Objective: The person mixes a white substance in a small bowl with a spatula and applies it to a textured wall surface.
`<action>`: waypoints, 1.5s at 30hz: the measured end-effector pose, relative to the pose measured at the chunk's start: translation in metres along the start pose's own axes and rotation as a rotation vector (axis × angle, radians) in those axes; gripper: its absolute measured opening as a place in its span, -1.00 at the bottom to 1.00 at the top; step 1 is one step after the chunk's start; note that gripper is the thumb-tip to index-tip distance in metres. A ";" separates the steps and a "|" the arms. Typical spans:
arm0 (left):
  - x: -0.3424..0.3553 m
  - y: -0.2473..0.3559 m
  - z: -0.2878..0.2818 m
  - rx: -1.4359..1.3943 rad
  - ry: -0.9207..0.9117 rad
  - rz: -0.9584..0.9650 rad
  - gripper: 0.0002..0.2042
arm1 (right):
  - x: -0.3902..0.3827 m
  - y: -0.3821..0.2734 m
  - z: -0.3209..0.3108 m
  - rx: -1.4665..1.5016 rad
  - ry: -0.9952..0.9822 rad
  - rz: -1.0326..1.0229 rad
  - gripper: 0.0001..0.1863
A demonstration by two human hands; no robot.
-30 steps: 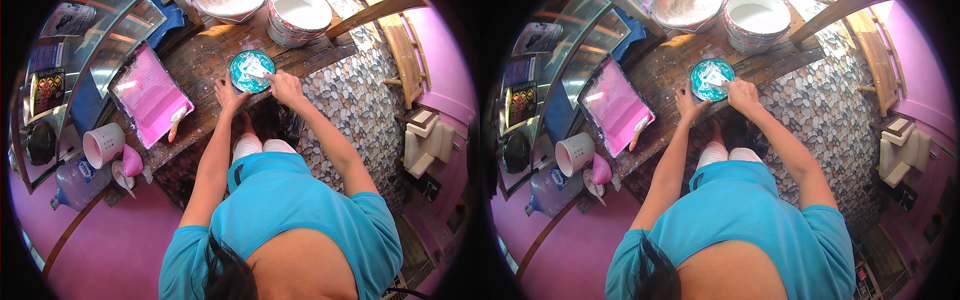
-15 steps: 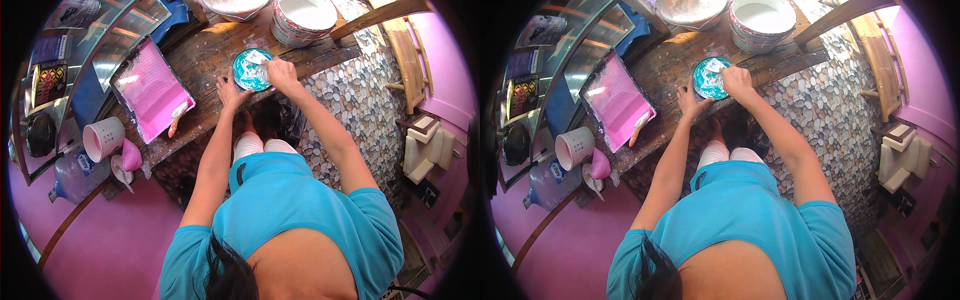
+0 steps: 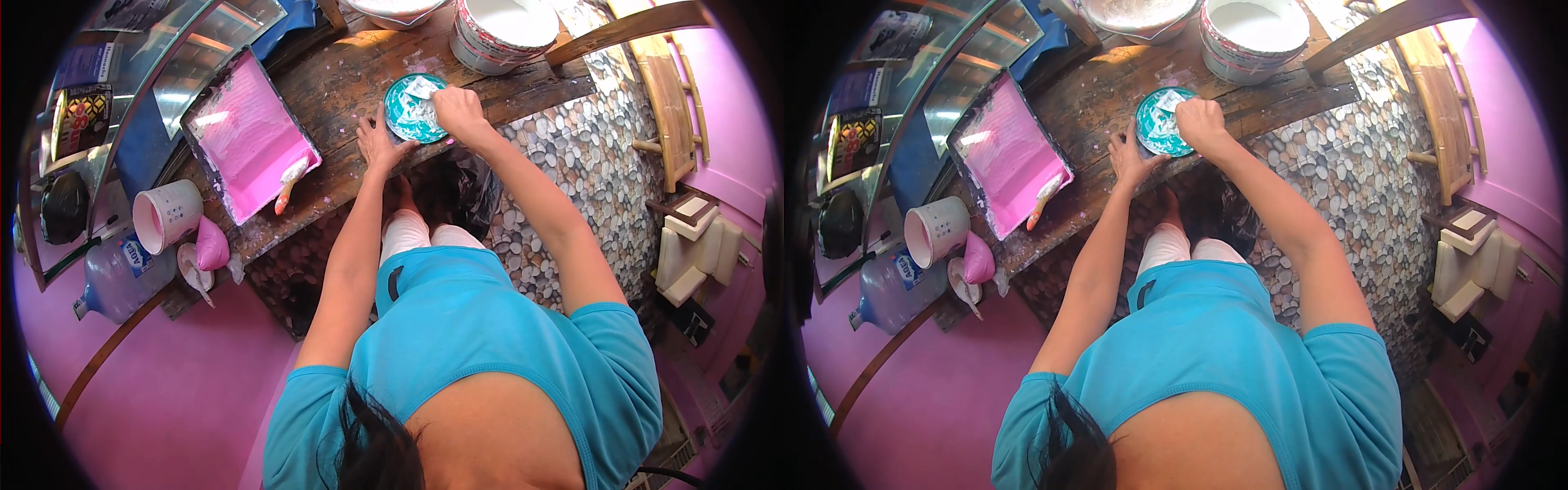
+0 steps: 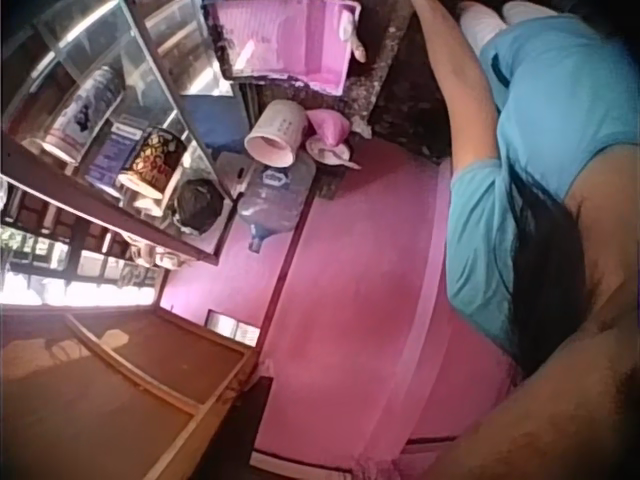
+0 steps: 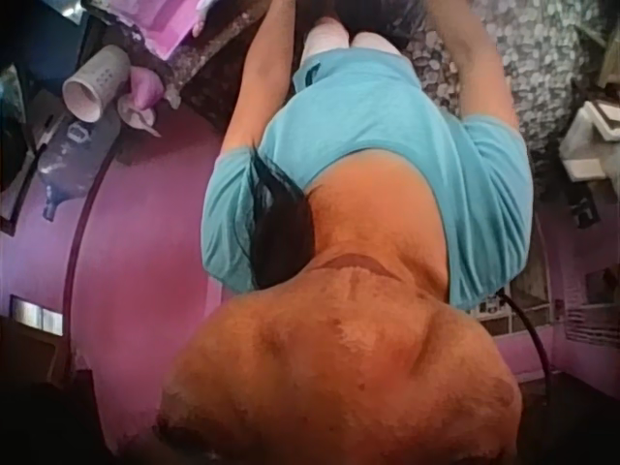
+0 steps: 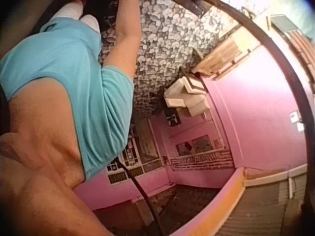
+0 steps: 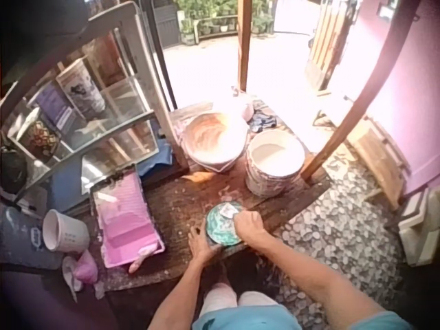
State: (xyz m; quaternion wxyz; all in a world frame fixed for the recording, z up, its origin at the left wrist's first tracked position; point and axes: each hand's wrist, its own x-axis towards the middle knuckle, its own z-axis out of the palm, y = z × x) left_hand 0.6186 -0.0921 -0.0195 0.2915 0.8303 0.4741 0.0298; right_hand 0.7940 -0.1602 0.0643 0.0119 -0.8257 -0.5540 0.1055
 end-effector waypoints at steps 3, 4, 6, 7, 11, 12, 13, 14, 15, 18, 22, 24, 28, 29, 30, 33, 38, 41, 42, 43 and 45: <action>-0.001 -0.004 0.002 -0.004 0.031 -0.001 0.16 | -0.013 0.006 -0.005 -0.002 -0.134 -0.018 -0.85; -0.002 -0.005 0.003 -0.004 0.044 -0.001 0.16 | -0.012 0.006 -0.008 -0.013 -0.132 -0.027 -0.86; -0.002 -0.004 0.003 -0.005 0.045 0.001 0.16 | -0.009 0.001 -0.022 -0.032 -0.122 -0.033 -0.88; -0.002 -0.003 0.003 -0.004 0.047 0.002 0.16 | -0.005 -0.003 -0.020 -0.025 -0.102 -0.029 -0.88; -0.001 -0.002 0.003 -0.006 0.039 0.010 0.16 | -0.002 -0.010 -0.006 0.000 -0.035 -0.067 -0.88; 0.000 -0.001 0.003 -0.003 0.035 0.007 0.16 | -0.007 -0.010 -0.003 0.004 -0.028 -0.093 -0.87; -0.001 -0.001 0.002 0.000 0.030 0.006 0.16 | -0.016 -0.006 -0.001 -0.008 -0.020 -0.118 -0.86; -0.002 -0.002 0.003 -0.004 0.030 -0.004 0.16 | -0.023 -0.001 -0.005 -0.016 -0.054 -0.130 -0.86; -0.002 -0.002 0.003 -0.007 0.029 -0.009 0.16 | -0.031 0.005 -0.009 -0.023 -0.087 -0.139 -0.86; -0.002 0.000 0.000 -0.011 0.024 -0.020 0.16 | -0.057 0.021 -0.029 0.022 -0.031 -0.114 -0.84; -0.003 0.000 0.001 -0.006 0.039 -0.009 0.15 | -0.089 0.033 -0.025 0.051 -0.048 -0.094 -0.79; -0.002 -0.003 0.004 -0.014 0.040 -0.008 0.15 | -0.092 0.023 -0.019 0.034 -0.067 -0.065 -0.77; -0.001 0.000 0.003 -0.005 0.044 0.001 0.16 | -0.083 0.018 0.001 0.090 0.001 -0.058 -0.75; -0.001 -0.001 0.003 -0.006 0.045 0.001 0.16 | -0.077 0.014 0.001 0.099 0.012 -0.061 -0.75; -0.002 -0.002 0.004 -0.007 0.046 0.000 0.15 | -0.074 0.012 -0.001 0.108 0.023 -0.064 -0.75; -0.002 -0.003 0.003 -0.005 0.049 0.005 0.15 | -0.079 0.018 -0.021 0.109 0.005 0.002 -0.77; -0.002 -0.003 0.004 -0.013 0.041 0.009 0.15 | -0.077 0.025 -0.002 0.087 -0.007 0.006 -0.76; -0.001 -0.003 0.004 -0.010 0.043 0.003 0.15 | -0.065 0.023 -0.002 0.100 0.029 -0.012 -0.75; 0.000 -0.003 0.002 -0.002 0.038 0.004 0.16 | -0.061 0.022 -0.007 0.099 0.033 -0.021 -0.75; 0.000 -0.003 0.000 0.006 0.033 0.005 0.16 | -0.062 0.024 -0.015 0.109 0.021 0.004 -0.74; -0.003 -0.001 0.001 -0.005 0.027 -0.002 0.17 | -0.071 0.025 -0.026 0.087 -0.019 -0.016 -0.73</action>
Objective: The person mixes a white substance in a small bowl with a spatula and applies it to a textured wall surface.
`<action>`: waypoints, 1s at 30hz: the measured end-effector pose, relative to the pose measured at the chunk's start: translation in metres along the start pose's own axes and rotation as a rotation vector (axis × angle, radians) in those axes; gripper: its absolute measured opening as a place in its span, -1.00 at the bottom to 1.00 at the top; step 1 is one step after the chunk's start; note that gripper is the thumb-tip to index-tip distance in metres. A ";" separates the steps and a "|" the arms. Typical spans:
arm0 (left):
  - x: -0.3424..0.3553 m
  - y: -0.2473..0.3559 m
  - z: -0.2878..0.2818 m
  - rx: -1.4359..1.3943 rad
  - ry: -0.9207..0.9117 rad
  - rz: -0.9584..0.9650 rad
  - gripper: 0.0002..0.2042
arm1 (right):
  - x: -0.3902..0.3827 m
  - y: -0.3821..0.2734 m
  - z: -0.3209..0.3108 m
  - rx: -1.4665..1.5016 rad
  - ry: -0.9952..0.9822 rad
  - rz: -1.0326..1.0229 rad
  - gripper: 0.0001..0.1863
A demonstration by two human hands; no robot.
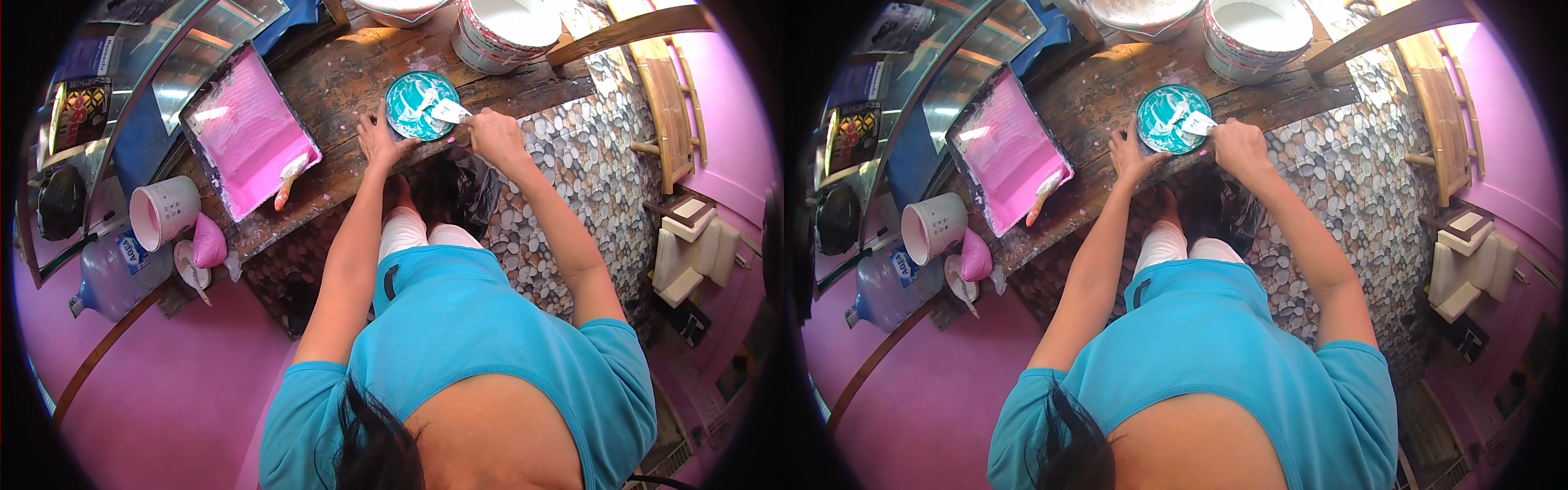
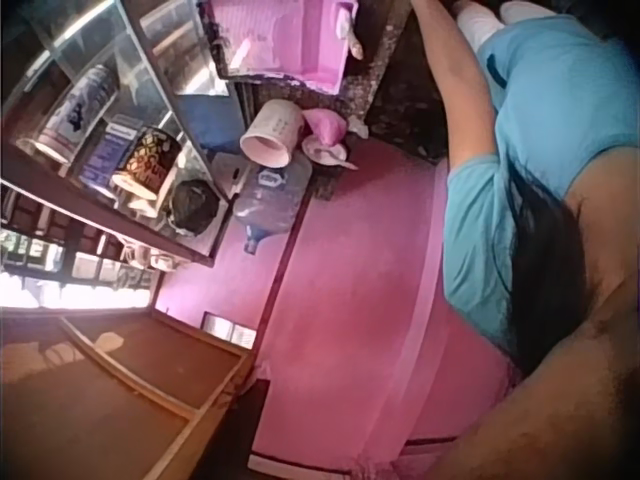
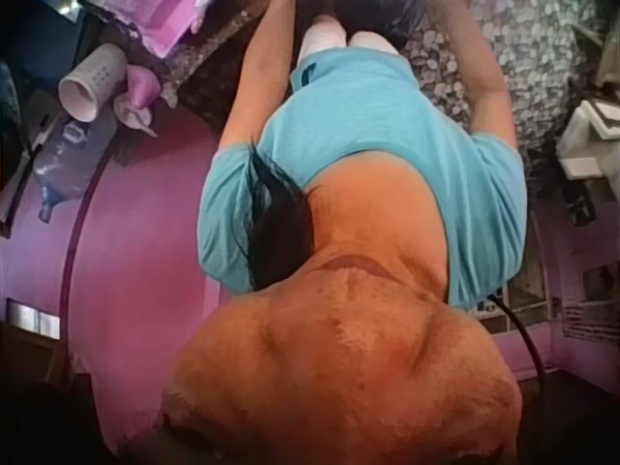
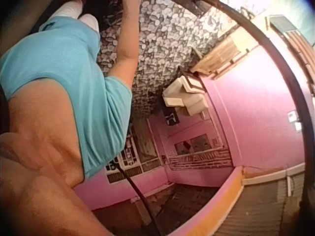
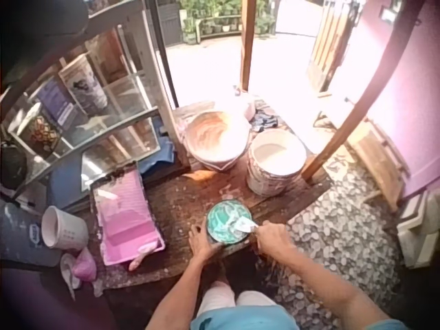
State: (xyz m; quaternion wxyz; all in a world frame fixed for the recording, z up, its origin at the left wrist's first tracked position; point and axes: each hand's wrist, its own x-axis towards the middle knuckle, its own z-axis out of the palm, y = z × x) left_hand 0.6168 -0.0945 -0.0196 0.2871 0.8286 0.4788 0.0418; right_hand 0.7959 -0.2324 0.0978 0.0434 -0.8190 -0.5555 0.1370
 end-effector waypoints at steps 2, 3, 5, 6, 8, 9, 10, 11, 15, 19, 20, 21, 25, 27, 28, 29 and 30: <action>0.001 0.000 -0.002 -0.023 0.012 -0.005 0.16 | -0.009 0.000 0.005 -0.015 -0.026 -0.026 -0.71; 0.002 -0.001 0.000 -0.020 0.013 -0.001 0.16 | -0.012 -0.001 0.012 -0.011 -0.009 0.004 -0.71; 0.000 0.000 0.002 -0.008 0.011 0.005 0.16 | -0.021 -0.004 0.026 0.003 0.021 0.066 -0.70; 0.000 0.002 0.001 -0.006 0.007 0.008 0.15 | -0.018 -0.002 0.031 0.024 0.055 0.068 -0.69; 0.002 -0.003 0.002 -0.007 0.009 0.001 0.16 | -0.010 0.002 0.030 0.094 0.070 0.049 -0.70; 0.002 -0.004 0.003 -0.009 0.011 -0.001 0.16 | -0.007 0.004 0.025 0.127 0.079 0.040 -0.70; 0.002 -0.006 0.005 -0.006 0.021 0.006 0.16 | -0.007 0.007 0.017 0.102 0.078 0.035 -0.74; 0.002 -0.005 0.004 -0.001 0.019 0.007 0.16 | -0.007 0.010 0.009 0.053 0.040 0.019 -0.76; 0.002 -0.003 0.003 -0.008 0.012 0.006 0.16 | -0.009 0.016 0.000 -0.079 -0.053 -0.033 -0.82; 0.003 -0.001 0.004 -0.003 0.004 0.012 0.16 | -0.003 0.008 0.027 -0.041 -0.004 -0.042 -0.81; 0.003 -0.002 0.004 -0.006 0.008 0.009 0.16 | 0.000 0.004 0.028 -0.022 0.024 -0.042 -0.81; 0.003 -0.003 0.005 -0.009 0.011 0.005 0.16 | 0.000 0.003 0.026 -0.011 0.038 -0.032 -0.81; 0.001 -0.004 0.003 -0.005 0.013 -0.002 0.16 | 0.003 0.013 0.006 -0.032 -0.006 -0.005 -0.80; 0.002 -0.003 0.002 -0.019 0.016 -0.003 0.16 | 0.002 0.018 0.000 -0.084 -0.060 -0.003 -0.80; 0.001 -0.002 0.003 -0.025 0.017 -0.003 0.16 | 0.000 0.025 0.015 -0.088 -0.063 -0.024 -0.78; 0.002 -0.001 0.002 -0.018 0.013 -0.004 0.16 | 0.001 0.022 0.019 -0.060 -0.035 -0.028 -0.78; 0.002 0.000 0.002 -0.012 0.008 -0.004 0.16 | 0.002 0.017 0.022 -0.033 -0.006 -0.031 -0.78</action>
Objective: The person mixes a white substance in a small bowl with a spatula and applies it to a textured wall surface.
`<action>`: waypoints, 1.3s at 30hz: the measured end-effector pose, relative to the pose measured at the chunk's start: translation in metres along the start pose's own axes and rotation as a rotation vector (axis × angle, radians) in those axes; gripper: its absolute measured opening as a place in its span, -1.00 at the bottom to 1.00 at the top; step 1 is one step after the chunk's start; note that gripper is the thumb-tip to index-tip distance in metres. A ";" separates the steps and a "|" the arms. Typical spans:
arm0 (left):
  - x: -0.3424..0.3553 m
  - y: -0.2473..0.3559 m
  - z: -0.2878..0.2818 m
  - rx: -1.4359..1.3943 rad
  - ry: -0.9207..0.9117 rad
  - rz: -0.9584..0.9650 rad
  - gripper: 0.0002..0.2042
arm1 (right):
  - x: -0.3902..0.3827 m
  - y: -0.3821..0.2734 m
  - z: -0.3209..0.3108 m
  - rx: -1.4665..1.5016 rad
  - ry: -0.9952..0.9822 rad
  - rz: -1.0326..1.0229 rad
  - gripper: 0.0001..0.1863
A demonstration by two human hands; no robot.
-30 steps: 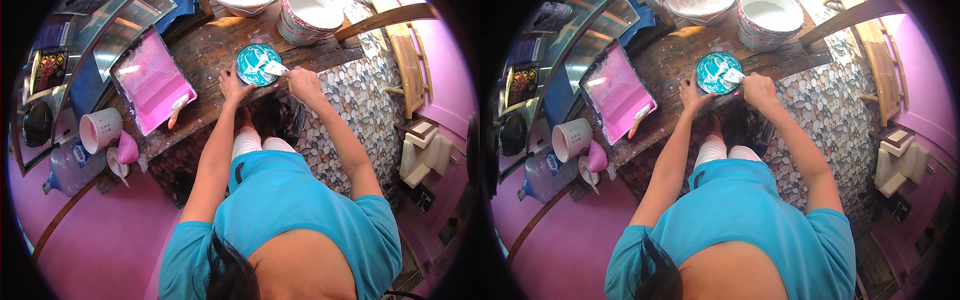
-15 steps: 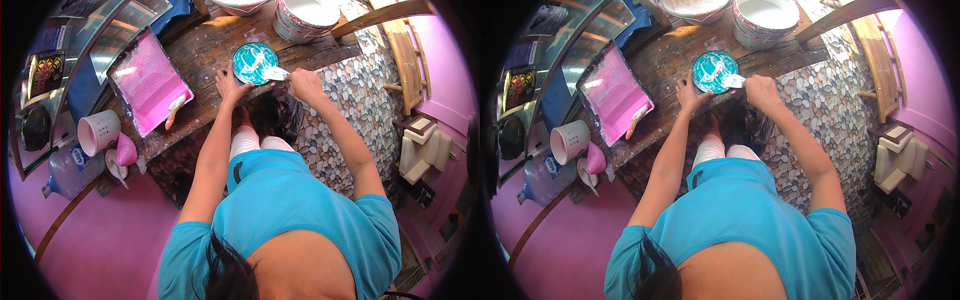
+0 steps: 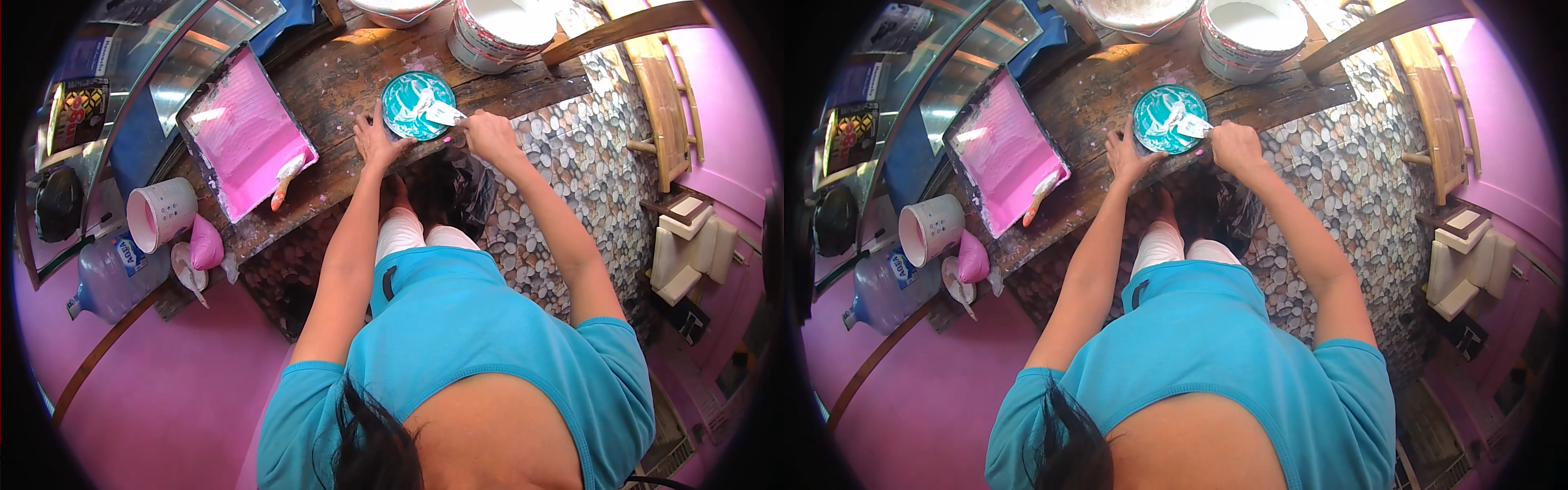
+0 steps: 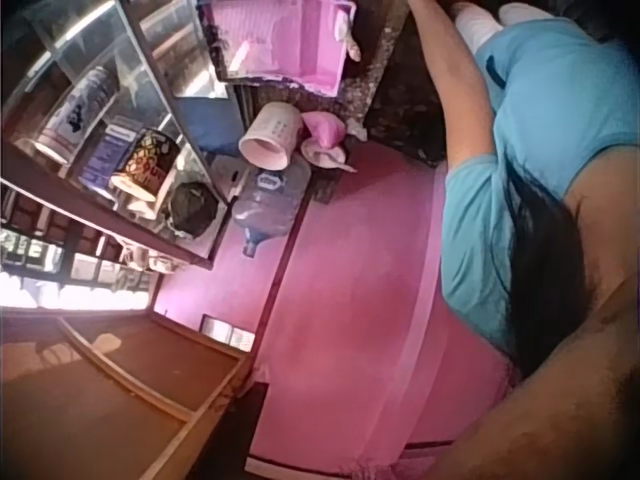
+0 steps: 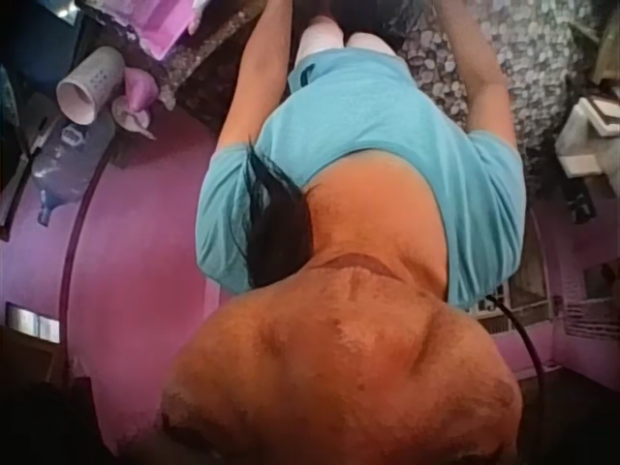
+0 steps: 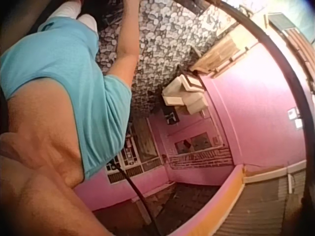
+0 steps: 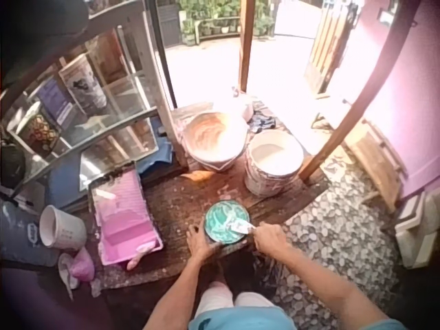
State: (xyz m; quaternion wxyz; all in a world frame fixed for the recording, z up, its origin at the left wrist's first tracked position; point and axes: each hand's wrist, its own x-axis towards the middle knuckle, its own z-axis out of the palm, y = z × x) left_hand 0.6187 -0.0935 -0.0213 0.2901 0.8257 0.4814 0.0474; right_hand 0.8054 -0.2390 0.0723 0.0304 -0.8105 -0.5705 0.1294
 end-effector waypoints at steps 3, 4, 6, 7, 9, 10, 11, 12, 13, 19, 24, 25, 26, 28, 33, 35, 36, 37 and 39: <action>0.000 0.000 -0.002 0.019 -0.018 0.001 0.17 | 0.007 -0.011 0.005 0.057 0.065 -0.002 -0.76; -0.001 0.000 -0.003 0.025 -0.025 0.002 0.18 | 0.007 -0.010 0.002 0.066 0.063 0.002 -0.76; -0.001 -0.003 -0.001 0.021 -0.017 0.003 0.18 | 0.006 -0.011 -0.007 0.073 -0.004 -0.002 -0.75; -0.001 -0.004 -0.001 0.018 -0.014 0.003 0.18 | 0.004 -0.012 -0.012 0.074 -0.067 -0.007 -0.75; 0.000 -0.004 0.000 0.017 -0.009 0.008 0.17 | -0.004 -0.013 -0.009 0.072 -0.088 -0.009 -0.74; 0.000 -0.003 0.001 0.017 -0.007 0.009 0.17 | -0.008 -0.017 0.004 0.075 -0.043 -0.012 -0.74; 0.001 -0.001 0.000 0.016 -0.013 0.011 0.17 | -0.008 -0.020 0.015 0.078 0.008 -0.018 -0.73; 0.001 -0.001 0.000 0.017 -0.022 0.012 0.17 | -0.006 -0.025 0.021 0.088 0.066 -0.013 -0.73; 0.000 0.000 0.000 0.019 -0.031 0.013 0.17 | -0.003 -0.028 0.024 0.111 0.092 0.000 -0.73; -0.001 -0.004 0.002 0.017 0.007 0.000 0.18 | 0.004 -0.020 -0.001 0.033 0.027 0.040 -0.73; -0.001 0.003 -0.004 0.010 -0.035 -0.008 0.18 | 0.016 -0.003 0.001 0.009 -0.018 0.103 -0.71; -0.001 0.003 -0.005 0.007 -0.040 -0.011 0.18 | 0.022 -0.002 0.000 0.032 -0.008 0.116 -0.70; -0.001 0.003 -0.004 0.001 -0.041 -0.011 0.18 | 0.028 -0.002 0.000 0.034 0.030 0.075 -0.66; 0.000 0.001 -0.002 -0.011 -0.043 -0.011 0.18 | 0.037 0.002 0.000 0.020 0.031 0.011 -0.69; 0.000 -0.003 0.001 0.006 -0.040 -0.023 0.18 | 0.042 0.019 -0.035 -0.073 -0.063 -0.039 -0.68; 0.001 -0.001 -0.002 -0.007 -0.036 -0.023 0.18 | 0.050 0.040 -0.027 -0.091 -0.037 -0.084 -0.69; -0.001 0.000 -0.004 -0.002 -0.037 -0.027 0.18 | 0.055 0.045 -0.027 -0.110 -0.064 -0.091 -0.69; -0.001 0.001 -0.003 0.002 -0.041 -0.029 0.18 | 0.061 0.049 -0.027 -0.130 -0.092 -0.099 -0.70; 0.000 0.002 -0.002 0.013 -0.051 -0.031 0.19 | 0.075 0.048 -0.030 -0.137 -0.113 -0.135 -0.69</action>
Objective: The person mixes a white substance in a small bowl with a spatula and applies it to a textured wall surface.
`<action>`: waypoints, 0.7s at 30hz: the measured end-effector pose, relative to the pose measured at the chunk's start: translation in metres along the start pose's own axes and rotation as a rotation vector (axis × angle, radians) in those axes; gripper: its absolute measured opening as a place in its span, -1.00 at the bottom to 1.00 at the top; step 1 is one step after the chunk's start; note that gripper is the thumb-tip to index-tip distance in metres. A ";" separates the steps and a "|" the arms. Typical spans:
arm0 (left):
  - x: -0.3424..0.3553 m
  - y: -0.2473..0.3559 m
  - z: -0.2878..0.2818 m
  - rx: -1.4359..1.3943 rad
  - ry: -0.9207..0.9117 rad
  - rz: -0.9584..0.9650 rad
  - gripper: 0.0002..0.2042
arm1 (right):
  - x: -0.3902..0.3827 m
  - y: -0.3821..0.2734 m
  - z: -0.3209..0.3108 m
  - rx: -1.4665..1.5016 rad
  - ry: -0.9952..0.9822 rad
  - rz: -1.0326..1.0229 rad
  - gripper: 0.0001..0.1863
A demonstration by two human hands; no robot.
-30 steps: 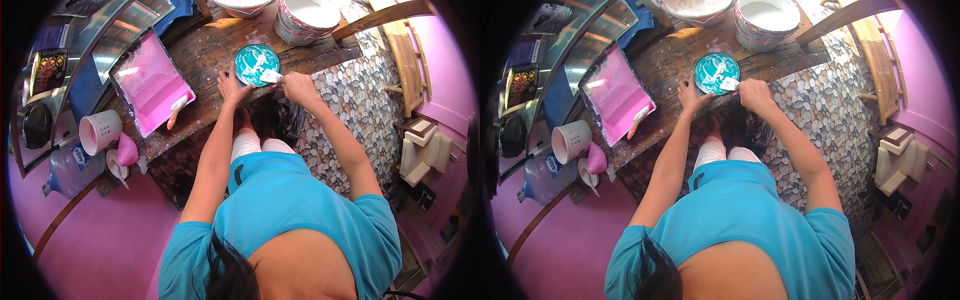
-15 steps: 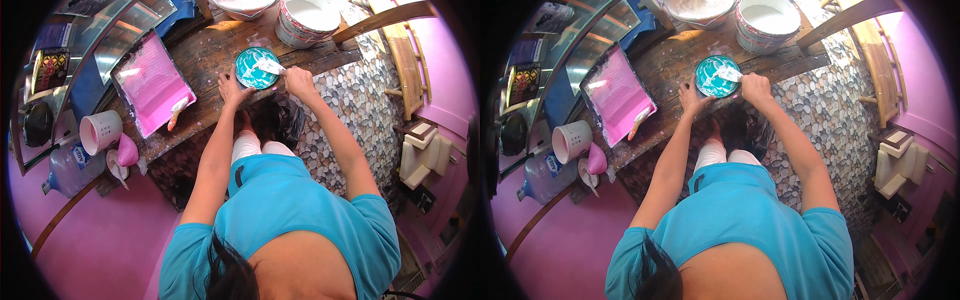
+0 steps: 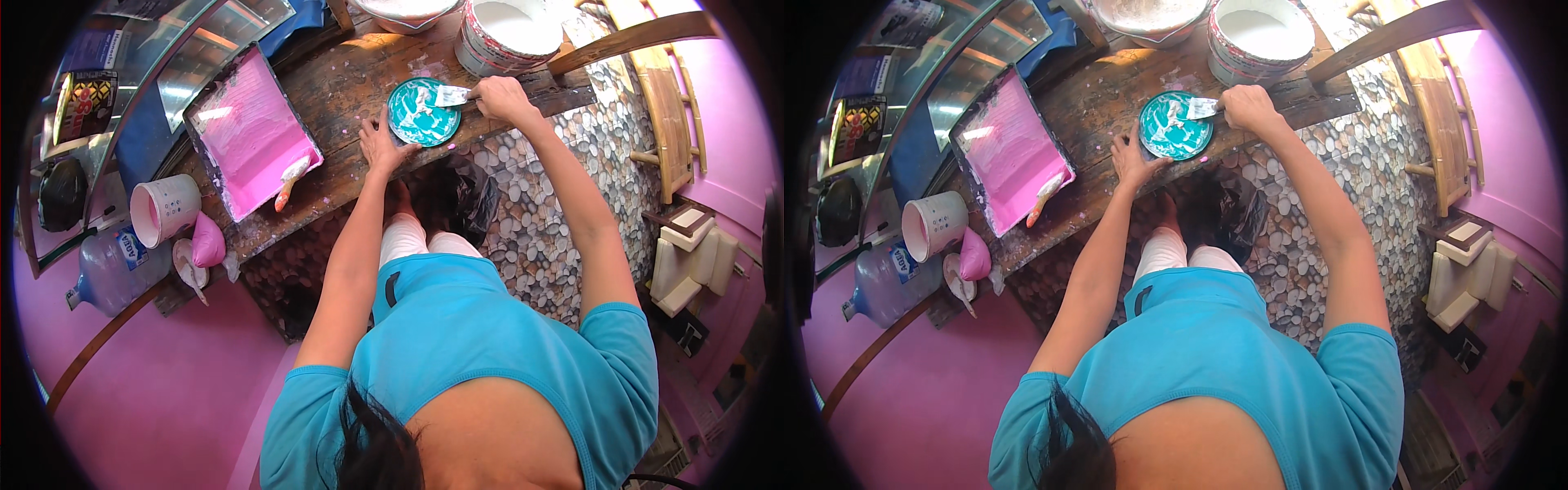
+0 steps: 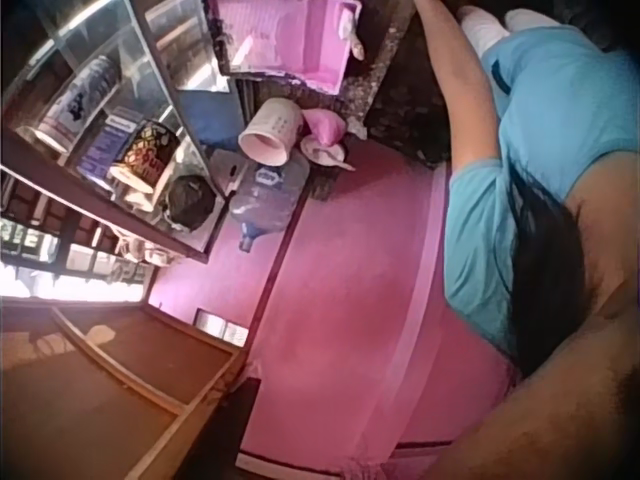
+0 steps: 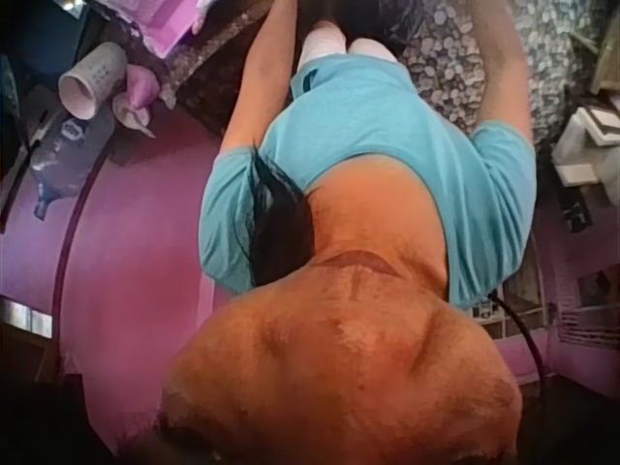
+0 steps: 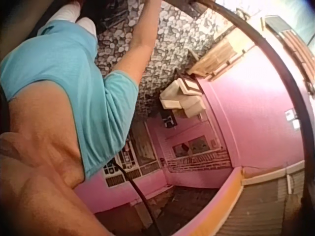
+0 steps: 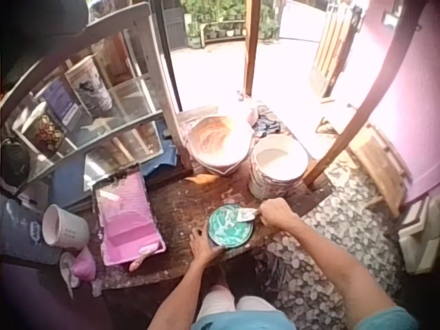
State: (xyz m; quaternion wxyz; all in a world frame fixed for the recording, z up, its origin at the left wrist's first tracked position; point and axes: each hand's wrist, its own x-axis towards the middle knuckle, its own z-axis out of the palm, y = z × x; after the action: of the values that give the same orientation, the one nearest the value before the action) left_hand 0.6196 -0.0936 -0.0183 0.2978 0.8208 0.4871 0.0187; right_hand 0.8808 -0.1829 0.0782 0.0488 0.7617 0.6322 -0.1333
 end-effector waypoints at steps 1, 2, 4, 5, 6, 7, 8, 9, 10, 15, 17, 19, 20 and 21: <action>0.000 0.000 0.000 -0.002 -0.005 -0.007 0.19 | 0.007 0.000 -0.001 0.016 -0.006 -0.024 -0.68; 0.000 0.000 -0.001 -0.004 -0.009 -0.013 0.19 | 0.014 -0.001 -0.004 0.031 -0.011 -0.048 -0.68; 0.001 0.001 -0.003 -0.008 -0.012 -0.010 0.19 | 0.023 0.001 -0.005 0.045 0.008 -0.139 -0.66; 0.000 0.001 -0.003 -0.008 -0.009 -0.010 0.19 | 0.026 0.000 -0.007 0.064 0.027 -0.181 -0.67; 0.000 0.001 -0.003 -0.008 -0.007 -0.010 0.19 | 0.028 -0.002 -0.009 0.083 0.046 -0.221 -0.67; 0.000 0.000 -0.004 -0.008 -0.011 -0.011 0.19 | 0.027 -0.004 -0.010 0.086 0.082 -0.222 -0.67; -0.001 0.000 -0.003 -0.004 -0.001 -0.009 0.19 | 0.022 -0.010 -0.015 0.088 0.109 -0.225 -0.68; -0.001 -0.001 -0.004 -0.001 0.009 -0.007 0.19 | 0.019 -0.015 -0.017 0.090 0.137 -0.226 -0.68; -0.002 -0.002 -0.004 0.003 0.018 -0.004 0.19 | 0.021 -0.020 -0.014 0.089 0.113 -0.195 -0.69; -0.002 0.000 -0.004 -0.009 -0.006 0.001 0.19 | 0.004 -0.036 0.013 0.110 0.130 -0.096 -0.79; -0.002 -0.001 -0.003 0.000 -0.001 -0.004 0.19 | -0.010 -0.046 0.009 0.123 0.115 -0.045 -0.80; -0.003 0.000 -0.003 0.016 0.016 -0.008 0.19 | -0.022 -0.051 0.011 0.148 0.147 -0.001 -0.81; -0.003 0.001 -0.002 0.012 0.016 -0.002 0.19 | -0.028 -0.055 0.014 0.150 0.136 0.027 -0.81; -0.002 0.000 0.000 0.011 0.020 0.003 0.19 | -0.032 -0.060 0.019 0.152 0.128 0.051 -0.80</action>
State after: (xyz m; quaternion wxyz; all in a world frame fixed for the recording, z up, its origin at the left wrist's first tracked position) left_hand 0.6183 -0.0957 -0.0179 0.2885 0.8230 0.4888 0.0246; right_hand 0.8141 -0.2058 0.0736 -0.0461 0.7860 0.6025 -0.1310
